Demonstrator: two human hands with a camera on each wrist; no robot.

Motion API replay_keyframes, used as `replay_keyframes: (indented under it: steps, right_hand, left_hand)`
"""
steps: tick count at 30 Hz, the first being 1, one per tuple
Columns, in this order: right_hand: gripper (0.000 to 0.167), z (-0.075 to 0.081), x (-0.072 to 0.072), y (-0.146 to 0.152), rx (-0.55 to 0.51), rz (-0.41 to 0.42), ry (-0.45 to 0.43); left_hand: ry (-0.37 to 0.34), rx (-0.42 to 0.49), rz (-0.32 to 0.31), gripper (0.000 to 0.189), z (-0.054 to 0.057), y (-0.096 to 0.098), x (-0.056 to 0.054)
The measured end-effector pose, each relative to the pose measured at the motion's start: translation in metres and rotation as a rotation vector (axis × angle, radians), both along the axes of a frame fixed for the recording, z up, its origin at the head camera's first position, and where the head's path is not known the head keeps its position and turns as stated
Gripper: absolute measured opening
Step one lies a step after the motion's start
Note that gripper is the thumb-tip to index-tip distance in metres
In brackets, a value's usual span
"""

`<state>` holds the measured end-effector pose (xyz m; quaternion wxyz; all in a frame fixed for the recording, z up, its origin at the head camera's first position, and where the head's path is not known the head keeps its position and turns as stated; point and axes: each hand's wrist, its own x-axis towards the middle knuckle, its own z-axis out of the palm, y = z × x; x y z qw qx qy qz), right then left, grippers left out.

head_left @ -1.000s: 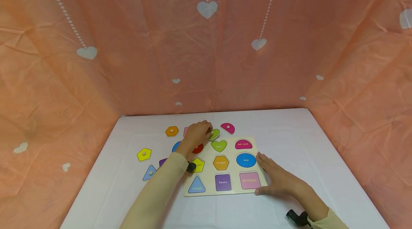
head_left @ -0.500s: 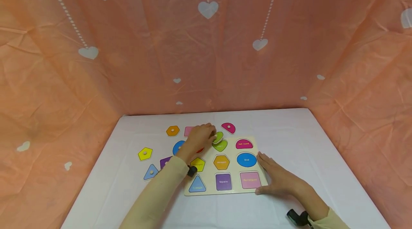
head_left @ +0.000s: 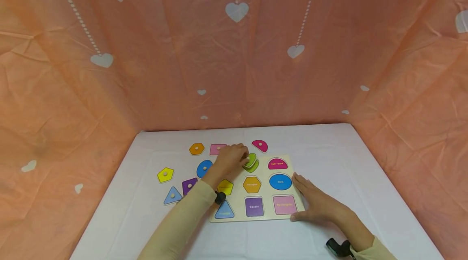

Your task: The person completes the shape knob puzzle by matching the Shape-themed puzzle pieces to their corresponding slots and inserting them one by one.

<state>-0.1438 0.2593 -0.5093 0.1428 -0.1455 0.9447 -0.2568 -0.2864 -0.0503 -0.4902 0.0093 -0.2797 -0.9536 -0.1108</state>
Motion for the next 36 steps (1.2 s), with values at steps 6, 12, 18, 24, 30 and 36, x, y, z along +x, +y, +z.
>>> replay_keyframes:
  steps: [6, 12, 18, 24, 30, 36]
  right_hand:
    - [0.129, 0.0006, -0.0003, 0.0001, -0.003, 0.009, 0.007]
    - [0.129, 0.0002, -0.0005, 0.0004, -0.004, 0.010, 0.005]
    - [0.129, -0.0004, 0.0000, 0.0005, -0.009, 0.015, 0.009]
    - [0.129, -0.0009, -0.0006, 0.0009, -0.018, 0.012, 0.010]
    - [0.129, -0.0008, -0.0004, 0.0004, -0.008, 0.010, 0.012]
    - [0.129, 0.0009, -0.0004, 0.0003, -0.010, 0.012, 0.016]
  left_hand:
    - [0.020, -0.024, -0.007, 0.019, -0.0012, 0.0032, 0.0023]
    - [0.024, -0.038, -0.011, 0.019, -0.0036, 0.0047, 0.0057]
    - [0.024, -0.056, -0.010, 0.017, -0.0057, 0.0062, 0.0080]
    - [0.027, -0.084, -0.009, 0.019, -0.0085, 0.0073, 0.0090]
    - [0.025, -0.092, -0.012, 0.019, -0.0089, 0.0078, 0.0095]
    - [0.026, -0.100, -0.011, 0.019, -0.0097, 0.0073, 0.0092]
